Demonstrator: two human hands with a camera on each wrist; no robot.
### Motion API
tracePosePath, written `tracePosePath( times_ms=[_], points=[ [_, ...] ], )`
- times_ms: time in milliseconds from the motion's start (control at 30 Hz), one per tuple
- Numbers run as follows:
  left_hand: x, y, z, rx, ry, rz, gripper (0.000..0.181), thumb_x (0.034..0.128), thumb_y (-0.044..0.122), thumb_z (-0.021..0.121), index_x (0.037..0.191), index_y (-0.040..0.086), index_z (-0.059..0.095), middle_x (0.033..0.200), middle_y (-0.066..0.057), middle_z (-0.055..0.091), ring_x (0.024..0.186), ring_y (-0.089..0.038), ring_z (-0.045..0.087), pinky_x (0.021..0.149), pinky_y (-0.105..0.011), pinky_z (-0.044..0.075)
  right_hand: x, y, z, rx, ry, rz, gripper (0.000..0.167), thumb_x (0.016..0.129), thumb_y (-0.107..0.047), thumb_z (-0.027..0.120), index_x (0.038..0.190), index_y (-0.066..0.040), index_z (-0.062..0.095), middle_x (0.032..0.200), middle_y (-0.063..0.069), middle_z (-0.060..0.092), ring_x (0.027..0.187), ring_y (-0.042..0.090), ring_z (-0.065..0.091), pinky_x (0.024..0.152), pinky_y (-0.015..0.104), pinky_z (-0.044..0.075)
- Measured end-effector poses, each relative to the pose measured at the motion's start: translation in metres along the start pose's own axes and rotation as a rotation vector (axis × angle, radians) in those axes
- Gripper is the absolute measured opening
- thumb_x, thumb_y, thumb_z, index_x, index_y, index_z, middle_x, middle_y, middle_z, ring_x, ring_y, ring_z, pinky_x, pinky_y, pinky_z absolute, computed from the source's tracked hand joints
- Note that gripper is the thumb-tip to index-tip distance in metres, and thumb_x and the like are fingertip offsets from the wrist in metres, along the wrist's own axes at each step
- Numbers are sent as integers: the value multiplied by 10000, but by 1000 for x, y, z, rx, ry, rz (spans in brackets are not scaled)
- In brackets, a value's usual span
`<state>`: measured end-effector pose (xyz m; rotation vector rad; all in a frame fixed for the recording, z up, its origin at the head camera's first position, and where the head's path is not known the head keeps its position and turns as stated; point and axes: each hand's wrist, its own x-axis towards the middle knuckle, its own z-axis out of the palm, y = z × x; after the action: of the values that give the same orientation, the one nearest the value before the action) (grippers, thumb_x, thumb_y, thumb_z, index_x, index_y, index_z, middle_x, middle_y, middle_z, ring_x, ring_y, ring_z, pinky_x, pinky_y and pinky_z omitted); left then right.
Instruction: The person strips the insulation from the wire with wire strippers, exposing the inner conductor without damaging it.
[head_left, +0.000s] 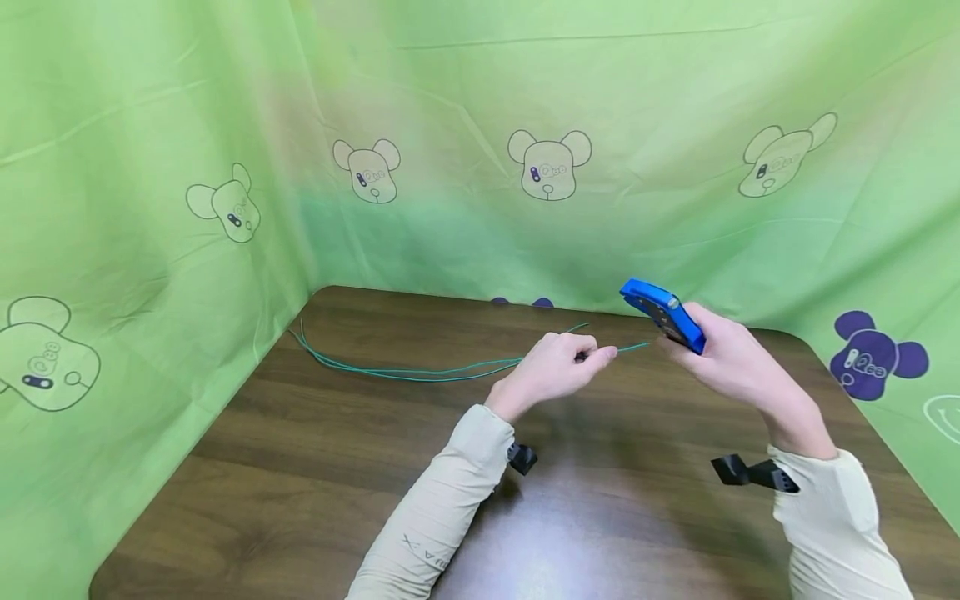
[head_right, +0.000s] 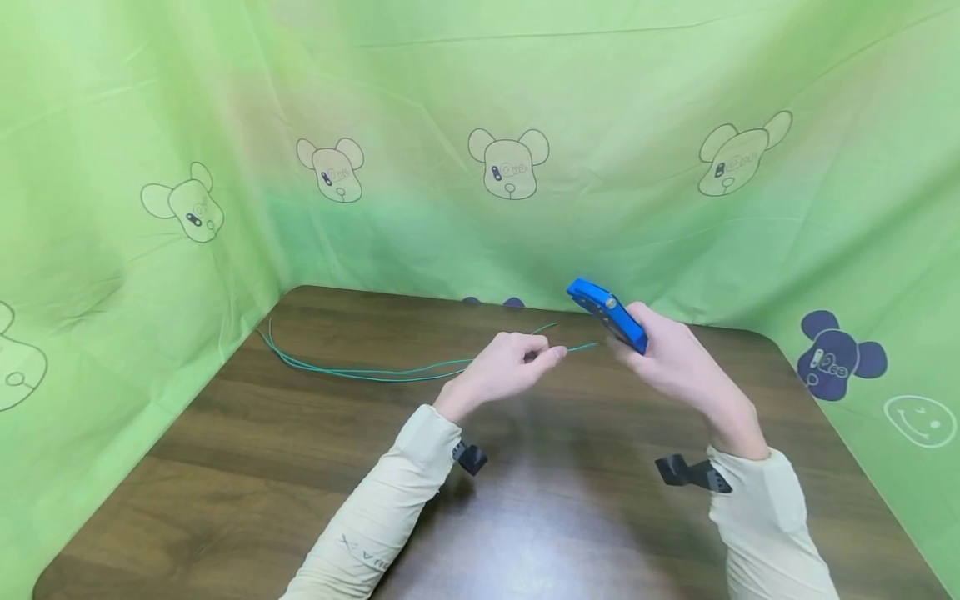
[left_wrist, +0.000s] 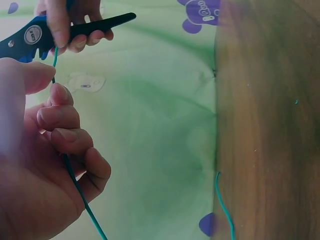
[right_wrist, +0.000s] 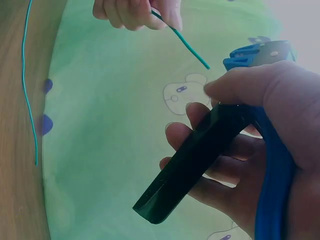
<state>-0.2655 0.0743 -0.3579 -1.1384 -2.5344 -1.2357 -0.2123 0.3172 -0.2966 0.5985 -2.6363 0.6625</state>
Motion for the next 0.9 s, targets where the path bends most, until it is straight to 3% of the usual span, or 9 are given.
tracePosePath(
  times_ms=[100, 233, 400, 567, 767, 900],
  points=[
    [0, -1, -5, -8, 5, -3, 432, 1036, 410, 518, 668, 185, 497, 592, 96, 391, 543, -38, 371, 564, -183, 337, 4, -1, 3, 22, 7, -11, 263, 914, -82, 718, 1139, -25, 594, 891, 132, 652, 661, 168, 551, 593, 304, 444],
    [0, -3, -11, -14, 12, -1, 448, 1041, 400, 518, 665, 164, 459, 591, 78, 348, 543, -49, 327, 560, -194, 311, 9, -1, 6, 150, -21, 20, 433, 974, -131, 665, 1377, -58, 525, 982, 143, 671, 677, 162, 596, 606, 276, 474],
    [0, -3, -17, -29, 16, 9, 447, 1043, 386, 525, 666, 154, 462, 578, 79, 345, 528, -51, 322, 542, -202, 303, 13, 1, 8, 207, -69, 12, 335, 1004, -166, 633, 1324, -79, 585, 1053, 92, 681, 711, 161, 611, 630, 254, 477],
    [1, -1, -22, -15, 41, 22, 443, 1041, 375, 529, 660, 161, 458, 572, 80, 339, 527, -48, 317, 545, -196, 295, 13, 1, 8, 181, -91, 68, 252, 998, -237, 649, 1184, -68, 644, 888, 101, 656, 686, 196, 577, 581, 307, 456],
    [-2, -1, -32, -40, 78, 8, 466, 1032, 392, 546, 646, 153, 441, 568, 74, 331, 532, -62, 316, 549, -212, 295, 15, -1, 8, 134, -70, 167, 354, 969, -340, 680, 1146, -36, 646, 886, 87, 714, 743, 237, 591, 613, 340, 437],
    [-6, -1, -39, -34, 103, -9, 472, 1029, 398, 548, 641, 152, 439, 570, 67, 332, 539, -72, 329, 546, -217, 295, 15, -1, 12, 161, -77, 183, 354, 946, -344, 713, 1130, -48, 651, 916, 101, 712, 753, 226, 603, 634, 328, 447]
  ],
)
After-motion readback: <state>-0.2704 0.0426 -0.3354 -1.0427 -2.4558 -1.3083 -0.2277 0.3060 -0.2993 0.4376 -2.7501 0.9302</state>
